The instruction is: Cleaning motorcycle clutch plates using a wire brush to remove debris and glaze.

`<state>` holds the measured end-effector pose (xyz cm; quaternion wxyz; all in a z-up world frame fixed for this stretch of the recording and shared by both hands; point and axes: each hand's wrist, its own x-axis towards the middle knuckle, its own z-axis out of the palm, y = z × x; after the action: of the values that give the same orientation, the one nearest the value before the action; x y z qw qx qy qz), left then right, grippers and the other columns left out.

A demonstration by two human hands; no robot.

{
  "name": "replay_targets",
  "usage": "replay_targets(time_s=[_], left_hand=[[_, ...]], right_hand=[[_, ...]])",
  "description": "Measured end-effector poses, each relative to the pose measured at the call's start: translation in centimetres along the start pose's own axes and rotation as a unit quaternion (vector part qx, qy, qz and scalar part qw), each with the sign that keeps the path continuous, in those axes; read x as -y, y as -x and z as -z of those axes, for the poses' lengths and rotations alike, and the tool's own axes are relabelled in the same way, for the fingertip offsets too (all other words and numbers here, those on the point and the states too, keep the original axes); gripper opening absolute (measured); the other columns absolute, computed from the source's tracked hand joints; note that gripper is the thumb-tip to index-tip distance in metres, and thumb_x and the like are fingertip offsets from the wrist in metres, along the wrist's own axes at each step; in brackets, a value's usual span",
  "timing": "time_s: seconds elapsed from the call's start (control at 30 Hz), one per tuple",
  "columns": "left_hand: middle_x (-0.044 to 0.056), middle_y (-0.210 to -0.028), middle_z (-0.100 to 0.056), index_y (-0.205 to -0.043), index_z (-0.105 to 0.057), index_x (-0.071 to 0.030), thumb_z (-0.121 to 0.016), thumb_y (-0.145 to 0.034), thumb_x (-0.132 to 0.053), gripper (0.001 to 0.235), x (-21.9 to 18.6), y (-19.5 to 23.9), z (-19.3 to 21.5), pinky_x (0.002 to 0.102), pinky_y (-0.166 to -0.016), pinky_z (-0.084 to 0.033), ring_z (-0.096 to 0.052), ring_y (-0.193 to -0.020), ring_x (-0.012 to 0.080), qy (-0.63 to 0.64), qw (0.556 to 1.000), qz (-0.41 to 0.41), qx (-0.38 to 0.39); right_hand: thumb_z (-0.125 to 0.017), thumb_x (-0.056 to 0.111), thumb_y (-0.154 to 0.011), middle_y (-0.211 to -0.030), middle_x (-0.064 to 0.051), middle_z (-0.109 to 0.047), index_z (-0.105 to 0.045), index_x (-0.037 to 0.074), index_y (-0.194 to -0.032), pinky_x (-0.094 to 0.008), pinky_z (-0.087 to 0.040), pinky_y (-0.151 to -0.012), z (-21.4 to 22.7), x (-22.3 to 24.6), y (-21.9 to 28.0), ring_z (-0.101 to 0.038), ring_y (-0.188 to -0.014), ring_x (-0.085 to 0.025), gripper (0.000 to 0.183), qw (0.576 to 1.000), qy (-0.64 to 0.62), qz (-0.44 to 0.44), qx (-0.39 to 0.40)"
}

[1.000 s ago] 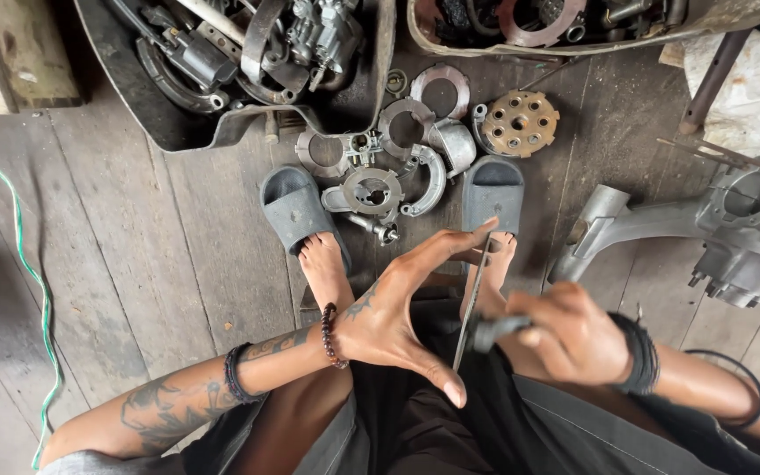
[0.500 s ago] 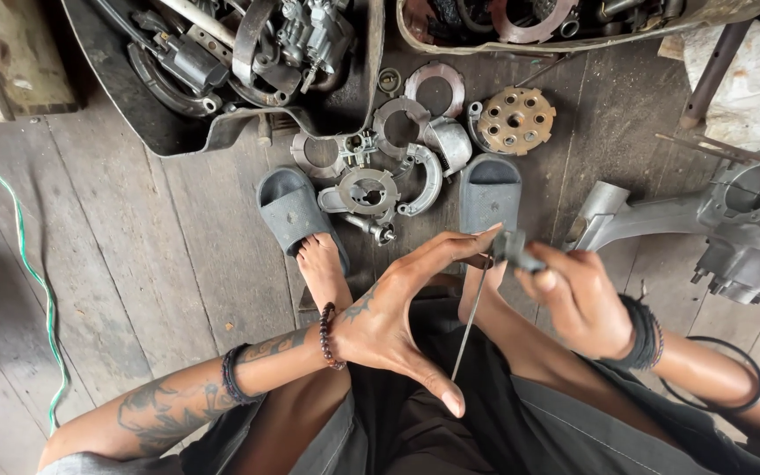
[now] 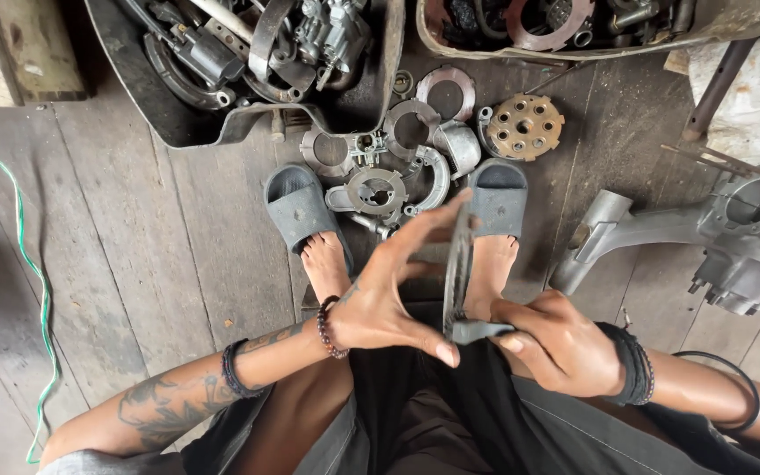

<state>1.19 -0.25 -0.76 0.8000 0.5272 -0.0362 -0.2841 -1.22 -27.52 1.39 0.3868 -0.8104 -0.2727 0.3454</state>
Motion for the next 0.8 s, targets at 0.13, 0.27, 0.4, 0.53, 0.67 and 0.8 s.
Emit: replay_targets(time_s=[0.13, 0.27, 0.4, 0.53, 0.67, 0.8], left_hand=[[0.012, -0.153, -0.048, -0.161, -0.025, -0.01, -0.091, -0.055, -0.04, 0.128, -0.4, 0.4, 0.3, 0.053, -0.113, -0.058, -0.055, -0.137, 0.0282, -0.001, 1.0, -0.011, -0.014], [0.014, -0.151, -0.052, -0.158, -0.029, -0.008, -0.091, -0.051, -0.04, 0.128, -1.6, 0.4, 0.5, 0.05, -0.113, -0.06, -0.059, -0.134, 0.0281, -0.04, 0.998, -0.034, -0.018], [0.015, -0.157, -0.046, -0.16, -0.026, -0.013, -0.096, -0.053, -0.031, 0.129, -0.7, 0.4, 1.6, 0.055, -0.112, -0.062, -0.054, -0.144, 0.0318, 0.038, 0.995, -0.063, -0.068], [0.013, -0.154, -0.048, -0.16, -0.026, -0.011, -0.095, -0.054, -0.033, 0.128, -1.2, 0.6, 2.3, 0.048, -0.113, -0.059, -0.054, -0.141, 0.0303, 0.08, 0.99, -0.052, -0.105], [0.013, -0.154, -0.048, -0.16, -0.026, -0.014, -0.095, -0.053, -0.03, 0.128, -0.2, 0.7, 1.5, 0.044, -0.099, -0.064, -0.055, -0.137, 0.0295, 0.086, 0.993, -0.038, -0.077], [0.015, -0.15, -0.048, -0.157, -0.028, -0.014, -0.091, -0.056, -0.037, 0.121, 0.1, 1.1, 0.5, 0.053, -0.101, -0.063, -0.054, -0.134, 0.0316, 0.055, 0.997, 0.001, -0.047]], right_hand=[[-0.047, 0.03, -0.101, -0.077, -0.006, -0.076, -0.073, 0.003, -0.107, -0.031, -0.051, -0.064, -0.2, -1.8, 0.1, -0.061, -0.052, -0.019, 0.038, 1.0, 0.003, -0.017, 0.007], [-0.054, 0.028, -0.095, -0.103, -0.011, -0.078, -0.072, 0.0, -0.112, -0.035, -0.052, -0.083, -0.9, -1.8, 0.6, -0.07, -0.079, -0.027, 0.037, 0.998, -0.002, -0.065, -0.02], [-0.045, 0.03, -0.099, -0.121, -0.012, -0.075, -0.079, 0.014, -0.115, -0.037, -0.049, -0.089, -1.4, -1.3, -0.2, -0.07, -0.086, -0.03, 0.041, 0.994, -0.027, -0.086, 0.054], [-0.046, 0.033, -0.101, -0.127, -0.008, -0.074, -0.073, 0.006, -0.118, -0.034, -0.046, -0.094, -2.4, -2.2, 0.7, -0.069, -0.097, -0.026, 0.042, 0.993, -0.027, -0.084, 0.073], [-0.05, 0.032, -0.098, -0.113, -0.008, -0.078, -0.071, 0.001, -0.114, -0.033, -0.052, -0.082, -0.9, -1.2, -0.5, -0.07, -0.081, -0.024, 0.04, 0.996, -0.027, -0.069, 0.054], [-0.051, 0.032, -0.098, -0.112, -0.008, -0.078, -0.069, 0.001, -0.115, -0.034, -0.05, -0.088, -0.5, -1.6, 0.3, -0.069, -0.087, -0.025, 0.04, 0.995, -0.023, -0.082, 0.053]])
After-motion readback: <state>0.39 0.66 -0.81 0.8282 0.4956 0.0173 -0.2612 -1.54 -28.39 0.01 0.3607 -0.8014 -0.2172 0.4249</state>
